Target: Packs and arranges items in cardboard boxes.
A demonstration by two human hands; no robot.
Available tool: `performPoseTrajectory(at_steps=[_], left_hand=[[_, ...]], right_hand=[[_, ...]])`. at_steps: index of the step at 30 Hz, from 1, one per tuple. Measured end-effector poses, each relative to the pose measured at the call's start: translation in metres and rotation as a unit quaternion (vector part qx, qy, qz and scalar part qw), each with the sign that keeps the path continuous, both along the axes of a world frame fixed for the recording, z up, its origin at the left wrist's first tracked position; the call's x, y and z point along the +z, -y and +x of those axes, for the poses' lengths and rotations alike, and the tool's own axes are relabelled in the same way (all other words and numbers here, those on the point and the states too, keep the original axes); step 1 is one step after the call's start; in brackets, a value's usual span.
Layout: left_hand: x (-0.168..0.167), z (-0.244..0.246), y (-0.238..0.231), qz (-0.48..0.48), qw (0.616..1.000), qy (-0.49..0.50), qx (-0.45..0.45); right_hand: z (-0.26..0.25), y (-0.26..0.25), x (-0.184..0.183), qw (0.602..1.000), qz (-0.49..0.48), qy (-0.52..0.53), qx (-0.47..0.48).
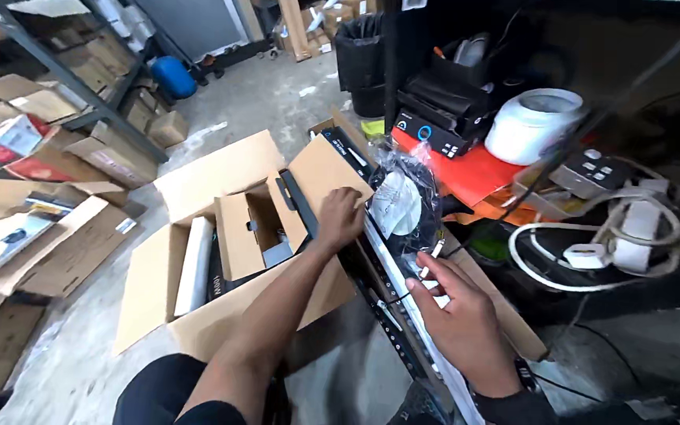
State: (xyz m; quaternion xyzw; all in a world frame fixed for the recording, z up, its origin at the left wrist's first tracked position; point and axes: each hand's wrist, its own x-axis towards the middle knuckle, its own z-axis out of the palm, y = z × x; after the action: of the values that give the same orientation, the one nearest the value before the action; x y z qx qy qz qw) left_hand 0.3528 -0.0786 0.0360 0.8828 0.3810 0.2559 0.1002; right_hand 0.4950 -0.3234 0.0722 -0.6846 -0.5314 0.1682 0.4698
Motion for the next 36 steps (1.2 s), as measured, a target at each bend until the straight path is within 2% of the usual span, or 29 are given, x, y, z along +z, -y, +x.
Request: performPoseTrajectory(at_steps=[3,5,9,12,16,20,21,24,26,29,32,36], left_hand=[[-0.015,-0.095,-0.015,-0.01,0.978,-0.2,0.061],[-0.013,-0.142,-0.009,0.009,0.965,-0.244,0.096],[0.005,-0.186,-0.002,-0.086,0.935,-0.286,0.192],[-0.007,-0.179,-0.026,-0.131,0.92,-0.313,0.194],[-0.012,-0.14,-0.056,-0.071,0.903,-0.377,0.194],[-0.012,-0.104,-0.08,-0.074,0.839,-0.516,0.153],[-0.018,-0.1,-0.087,-0.097,0.845,-0.506,0.142],[-0.029,-0.1,-0.106,-0.178,0.901,-0.368,0.142],[-0.033,-0.101,-0.115,-0.161,0.918,-0.337,0.135],[-0.058,-0.115,-0.127,-0.133,0.947,-0.278,0.084],[-0.07,-0.133,-0.129,-0.162,0.951,-0.246,0.096],[-0.067,-0.141,-0.124,-0.169,0.947,-0.234,0.141]], right_hand=[[-0.007,-0.003,-0.001,0.999,-0.022,0.026,0.023],[-0.01,-0.007,-0.001,0.999,-0.024,0.036,0.027],[-0.018,-0.013,-0.003,0.997,-0.036,0.054,0.04],[-0.027,-0.019,-0.006,0.994,-0.064,0.062,0.056],[-0.046,-0.028,-0.01,0.987,-0.106,0.094,0.081],[-0.063,-0.037,-0.017,0.972,-0.136,0.142,0.127],[-0.066,-0.04,-0.018,0.969,-0.142,0.149,0.138],[-0.072,-0.05,-0.019,0.961,-0.154,0.163,0.161],[-0.076,-0.055,-0.021,0.959,-0.154,0.166,0.169],[-0.082,-0.063,-0.024,0.957,-0.152,0.171,0.178],[-0.087,-0.073,-0.026,0.947,-0.182,0.176,0.196],[-0.095,-0.081,-0.021,0.937,-0.222,0.163,0.216]])
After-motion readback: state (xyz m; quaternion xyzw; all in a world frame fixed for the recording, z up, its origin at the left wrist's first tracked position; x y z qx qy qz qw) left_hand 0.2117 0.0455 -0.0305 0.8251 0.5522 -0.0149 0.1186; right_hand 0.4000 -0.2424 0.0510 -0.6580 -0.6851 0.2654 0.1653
